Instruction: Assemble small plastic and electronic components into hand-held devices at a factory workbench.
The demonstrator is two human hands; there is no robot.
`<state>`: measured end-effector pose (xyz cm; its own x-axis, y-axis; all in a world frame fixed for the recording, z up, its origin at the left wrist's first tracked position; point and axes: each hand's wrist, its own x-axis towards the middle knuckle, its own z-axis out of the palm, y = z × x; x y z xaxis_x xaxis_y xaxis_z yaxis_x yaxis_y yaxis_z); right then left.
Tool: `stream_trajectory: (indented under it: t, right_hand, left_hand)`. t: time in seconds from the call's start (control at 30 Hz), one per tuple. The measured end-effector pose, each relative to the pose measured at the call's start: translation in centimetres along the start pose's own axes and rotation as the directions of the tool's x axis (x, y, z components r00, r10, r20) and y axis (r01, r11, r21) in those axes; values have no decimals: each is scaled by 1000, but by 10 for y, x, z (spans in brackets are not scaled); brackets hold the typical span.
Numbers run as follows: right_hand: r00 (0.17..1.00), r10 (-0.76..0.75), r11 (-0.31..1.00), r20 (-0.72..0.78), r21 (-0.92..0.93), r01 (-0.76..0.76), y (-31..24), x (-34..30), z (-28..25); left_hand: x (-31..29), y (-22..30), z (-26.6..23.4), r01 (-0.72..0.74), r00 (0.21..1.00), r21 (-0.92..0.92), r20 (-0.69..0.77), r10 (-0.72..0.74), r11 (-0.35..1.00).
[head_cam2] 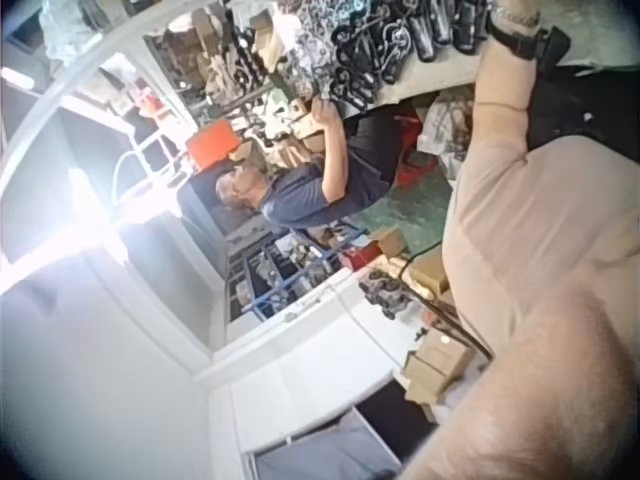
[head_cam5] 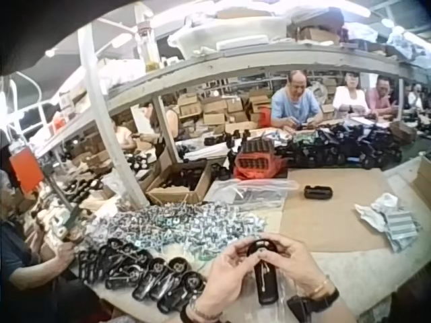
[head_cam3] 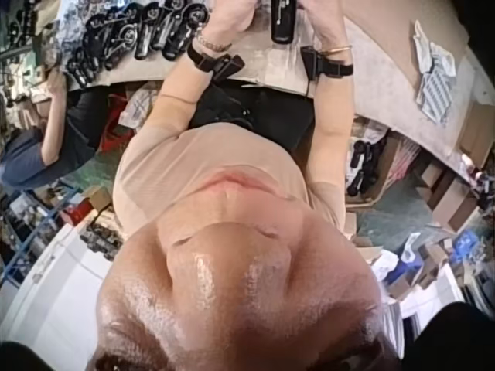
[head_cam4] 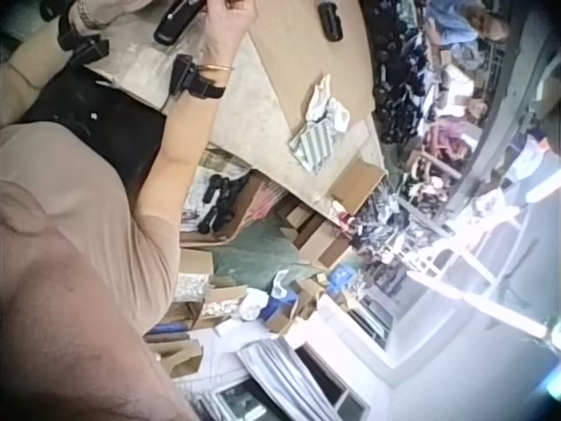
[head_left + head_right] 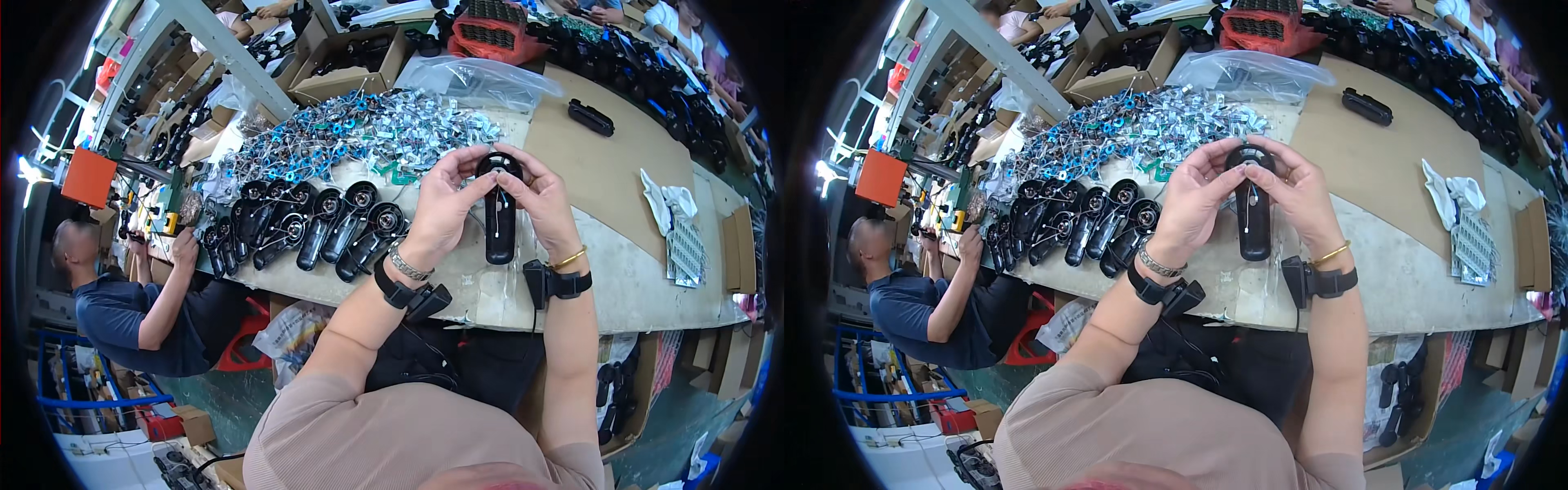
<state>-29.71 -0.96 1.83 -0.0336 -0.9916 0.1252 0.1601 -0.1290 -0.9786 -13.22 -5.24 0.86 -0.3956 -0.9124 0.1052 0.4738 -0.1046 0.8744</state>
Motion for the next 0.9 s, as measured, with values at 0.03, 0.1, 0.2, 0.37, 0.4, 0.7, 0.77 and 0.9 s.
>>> stream_trajectory:
  t: [0.03, 0.1, 0.2, 0.37, 0.4, 0.7, 0.77, 0.9]
  right_hand:
    - [1000, -9, 1000, 7, 1, 9, 0, 0, -1]
    - [1000, -1, 1000, 11, 8, 1, -2, 0, -1]
    - [1000, 22, 999, 16, 23, -22, -4, 0, -2]
    - [999, 32, 998, 37, 61, -34, -4, -1, -3]
    - [999, 25, 998, 41, 49, -27, -4, -1, -3]
    - [998, 30, 998, 51, 49, -33, -3, -3, -4]
    - [999, 7, 1000, 54, 24, -8, 1, -1, -6]
    - [998, -37, 999, 55, -22, 38, 4, 1, -7]
  left_hand:
    - [0, 1, 1, -4, 1000, 0, 1, 4, 1000]
    - [0, 2, 2, -18, 1000, 6, -7, 18, 1000]
    - [-1, 2, 4, -24, 1000, -10, -12, 24, 1000]
    - [-1, 2, 5, -19, 1000, -39, -20, 18, 999]
    - [-1, 2, 5, -17, 1000, -36, -23, 16, 999]
    - [-3, 1, 6, -73, 997, 72, -28, 76, 995]
    - [-3, 2, 5, -80, 997, 55, -4, 80, 995]
    - [-2, 1, 4, -112, 994, 113, 18, 111, 987]
